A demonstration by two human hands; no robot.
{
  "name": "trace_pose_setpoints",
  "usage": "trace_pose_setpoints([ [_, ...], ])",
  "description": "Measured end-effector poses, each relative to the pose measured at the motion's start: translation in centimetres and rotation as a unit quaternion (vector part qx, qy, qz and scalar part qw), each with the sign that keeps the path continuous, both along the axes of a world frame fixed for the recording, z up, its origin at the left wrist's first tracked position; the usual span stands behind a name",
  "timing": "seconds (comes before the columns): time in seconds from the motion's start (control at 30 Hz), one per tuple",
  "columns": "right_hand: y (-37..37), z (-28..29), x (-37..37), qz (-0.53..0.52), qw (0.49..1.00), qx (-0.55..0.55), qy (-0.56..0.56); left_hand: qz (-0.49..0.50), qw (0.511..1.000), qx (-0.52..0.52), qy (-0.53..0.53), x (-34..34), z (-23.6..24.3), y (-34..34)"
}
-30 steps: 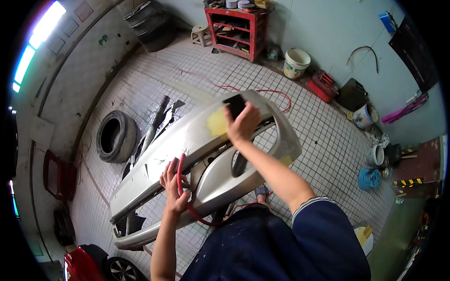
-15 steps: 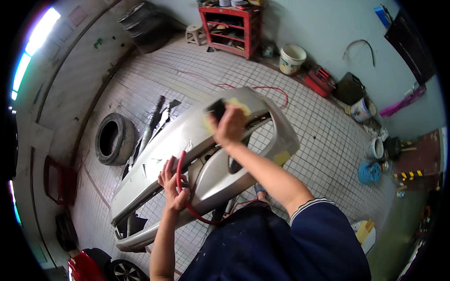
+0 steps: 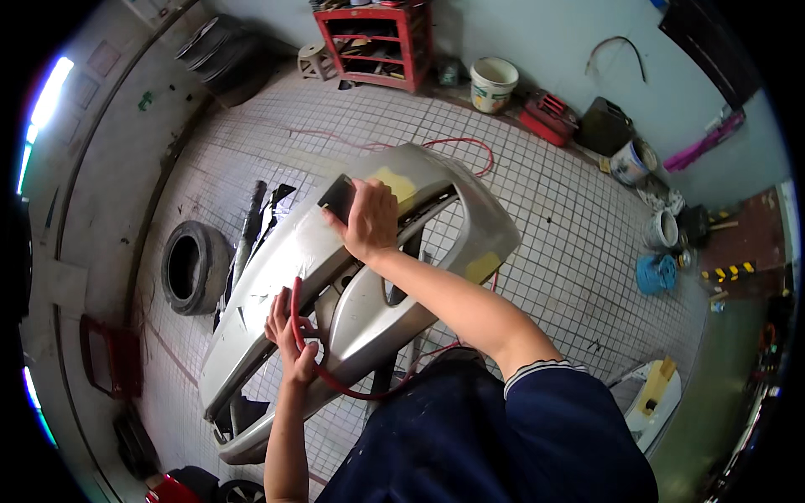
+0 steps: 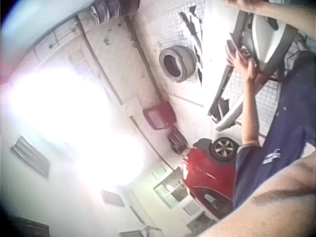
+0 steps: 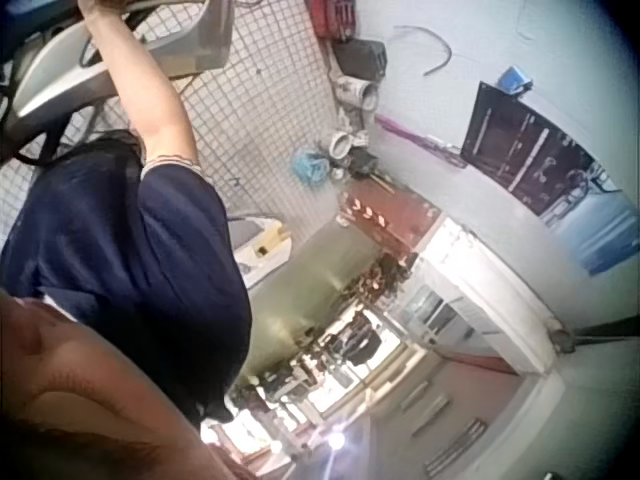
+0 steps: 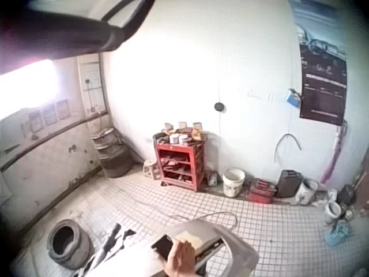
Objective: The person uses a sanding block to manually sand the surface of a car bumper mounted on a stand. They repeatedly rub the sanding block over the yellow primer areas and the edges of the bumper to smooth the surface.
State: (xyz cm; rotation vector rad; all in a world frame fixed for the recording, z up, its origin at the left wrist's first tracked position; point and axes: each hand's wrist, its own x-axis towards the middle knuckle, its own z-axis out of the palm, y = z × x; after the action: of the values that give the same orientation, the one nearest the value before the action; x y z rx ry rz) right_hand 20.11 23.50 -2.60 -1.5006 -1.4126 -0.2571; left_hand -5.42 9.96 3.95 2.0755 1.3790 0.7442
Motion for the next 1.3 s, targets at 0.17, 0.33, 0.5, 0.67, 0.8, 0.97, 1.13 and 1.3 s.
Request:
trace_pose_setpoints([
  [0.17,3.5,-4.0,8.8,-0.112,0.989,-0.038,0.090,-0.006,1.000,-0.002,0.000,0.0,0.5,0.0],
  [0.33,1.4,-2.9,3.7,-0.111,0.989,-0.050,0.088,-0.006,1.000,-0.011,0.003,0.2,0.6,0.2],
  [0.5,-0.2,0.1,-1.9,0.053,0.995,-0.068,0.052,0.007,1.000,-0.011,0.004,-0.3,0.5,-0.3],
  [0.67,3.7,-3.1,5.9,-0.117,0.992,-0.021,0.051,0.000,1.000,-0.030,-0.002,1.0,1.2,0.1],
  [0.8,-0.1,0.5,-1.8,-0.003,0.997,-0.027,0.069,0.000,1.000,-0.017,-0.002,1.0,0.9,0.1],
  [0.97,1.2,-0.2,0.1,0.104,0.994,0.013,0.020,0.017,0.999,-0.034,-0.012,0.4,1.4,-0.7],
  [1.13,3.2,-3.3,8.1,-0.148,0.981,-0.061,0.106,-0.008,1.000,-0.008,0.015,0.2,0.0,0.4],
  [1.3,-0.6,1.0,-4.1,0.063,0.997,0.008,0.048,0.000,1.000,0.004,0.008,-0.7,-1.0,-0.5],
])
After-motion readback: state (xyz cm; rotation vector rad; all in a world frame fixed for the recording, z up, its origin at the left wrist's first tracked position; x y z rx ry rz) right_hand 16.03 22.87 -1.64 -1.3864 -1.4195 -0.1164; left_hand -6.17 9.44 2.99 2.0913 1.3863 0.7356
